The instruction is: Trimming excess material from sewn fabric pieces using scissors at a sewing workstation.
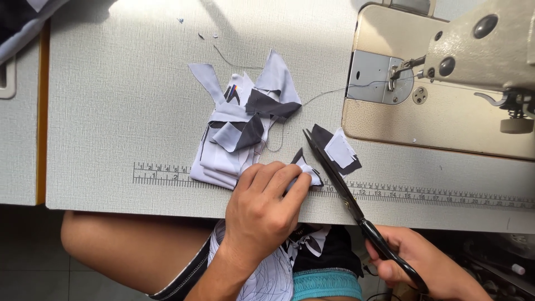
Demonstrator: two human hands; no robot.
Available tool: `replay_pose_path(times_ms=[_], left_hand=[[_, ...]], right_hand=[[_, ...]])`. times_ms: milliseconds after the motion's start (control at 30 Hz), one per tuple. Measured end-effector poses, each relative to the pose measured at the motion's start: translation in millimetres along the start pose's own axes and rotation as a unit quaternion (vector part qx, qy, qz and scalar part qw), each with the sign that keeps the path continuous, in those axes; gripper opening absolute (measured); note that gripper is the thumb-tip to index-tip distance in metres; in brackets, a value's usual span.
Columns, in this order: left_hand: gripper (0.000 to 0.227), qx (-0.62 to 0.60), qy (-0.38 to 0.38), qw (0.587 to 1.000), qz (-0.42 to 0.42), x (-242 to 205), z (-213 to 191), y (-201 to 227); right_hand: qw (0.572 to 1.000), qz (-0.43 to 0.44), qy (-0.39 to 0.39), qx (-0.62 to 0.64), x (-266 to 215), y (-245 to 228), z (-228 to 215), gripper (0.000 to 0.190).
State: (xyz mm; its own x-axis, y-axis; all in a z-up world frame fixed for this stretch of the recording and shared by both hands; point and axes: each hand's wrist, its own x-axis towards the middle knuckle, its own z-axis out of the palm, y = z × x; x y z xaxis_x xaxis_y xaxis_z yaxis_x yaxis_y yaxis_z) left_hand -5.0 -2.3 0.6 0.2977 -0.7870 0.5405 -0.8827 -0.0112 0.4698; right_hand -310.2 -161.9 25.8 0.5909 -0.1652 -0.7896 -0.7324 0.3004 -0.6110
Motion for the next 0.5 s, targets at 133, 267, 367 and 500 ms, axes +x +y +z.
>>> replay_pose_path(times_ms=[133, 267, 367, 500], left_hand=[[0.009, -0.038, 0.026, 0.999, -0.028, 9, -4, 7], [0.012, -0.025, 0.030, 0.999, -0.017, 33, -5, 25], [0.017, -0.012, 0.041, 0.999, 0.002, 46, 5, 38], [0.043, 0.088, -0.077, 0.989, -0.094, 37, 38, 47]], right_hand=[[0.998, -0.036, 0.034, -0.048, -10, 11, -30, 0.077], [0.994, -0.050, 0.099, -0.004, -12, 36, -62, 0.063], [0.989, -0.045, 0.129, 0.056, -9, 23, -64, 0.049], [0.992, -0.027, 0.116, 0.039, -7, 16, -69, 0.048]])
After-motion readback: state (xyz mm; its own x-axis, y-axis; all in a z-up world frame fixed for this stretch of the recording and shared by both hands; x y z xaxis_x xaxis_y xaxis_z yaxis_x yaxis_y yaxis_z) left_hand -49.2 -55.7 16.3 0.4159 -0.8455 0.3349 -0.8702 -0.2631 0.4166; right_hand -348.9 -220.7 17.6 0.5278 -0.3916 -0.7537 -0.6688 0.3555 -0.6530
